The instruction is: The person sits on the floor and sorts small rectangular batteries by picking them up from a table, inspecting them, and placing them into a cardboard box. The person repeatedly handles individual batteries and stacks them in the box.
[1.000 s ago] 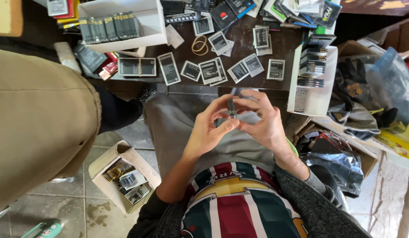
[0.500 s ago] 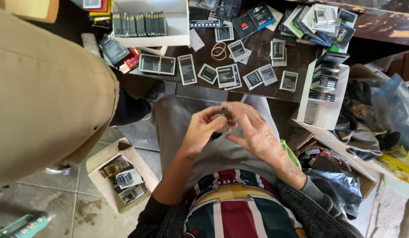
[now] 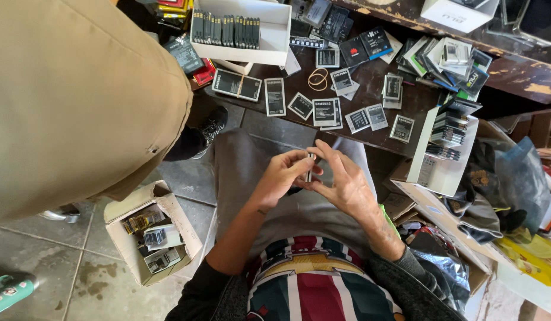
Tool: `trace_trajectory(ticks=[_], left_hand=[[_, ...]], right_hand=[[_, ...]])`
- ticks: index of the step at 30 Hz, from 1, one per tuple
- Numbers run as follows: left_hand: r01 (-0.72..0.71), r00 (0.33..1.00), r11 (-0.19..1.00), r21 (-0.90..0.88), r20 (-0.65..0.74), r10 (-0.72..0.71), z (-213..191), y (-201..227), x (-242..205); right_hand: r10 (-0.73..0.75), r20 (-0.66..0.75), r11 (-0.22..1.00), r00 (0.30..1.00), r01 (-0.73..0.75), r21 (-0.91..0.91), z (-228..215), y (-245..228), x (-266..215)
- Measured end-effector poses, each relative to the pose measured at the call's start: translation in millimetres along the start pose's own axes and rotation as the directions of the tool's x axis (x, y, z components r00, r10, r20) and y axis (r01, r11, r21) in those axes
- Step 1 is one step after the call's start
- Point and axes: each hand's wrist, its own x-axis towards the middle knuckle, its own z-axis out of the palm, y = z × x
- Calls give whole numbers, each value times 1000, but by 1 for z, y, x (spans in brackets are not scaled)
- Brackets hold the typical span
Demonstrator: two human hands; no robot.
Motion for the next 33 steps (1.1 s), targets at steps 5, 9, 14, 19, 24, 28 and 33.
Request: trace_trajectory(ticks=[5, 9, 14, 19, 24, 28, 33], left_hand=[[30, 999, 1000, -7, 45, -30, 5, 5, -3], [46, 997, 999, -1, 67, -45, 9, 7, -5], [51, 998, 999, 13, 42, -51, 1, -11, 5], [50, 999, 999, -14, 14, -50, -20, -39, 14], [45, 991, 999, 25, -127, -41, -14, -32, 9], [22, 983, 1000, 7, -182, -20, -22, -37, 15], [43, 998, 997, -59, -34, -45, 3, -34, 9]], right_hand=[[94, 16, 995, 995, -94, 33, 1, 4, -11], [94, 35, 995, 995, -96, 30, 1, 11, -16], [84, 19, 996, 996, -84, 40, 0, 16, -19], [92, 4, 992, 996, -92, 87, -7, 5, -19], [148, -19, 974, 989, -142, 177, -11, 5, -18], [146, -71, 974, 987, -131, 183, -25, 6, -22], [-103, -54, 988, 993, 96, -118, -22, 12, -23]])
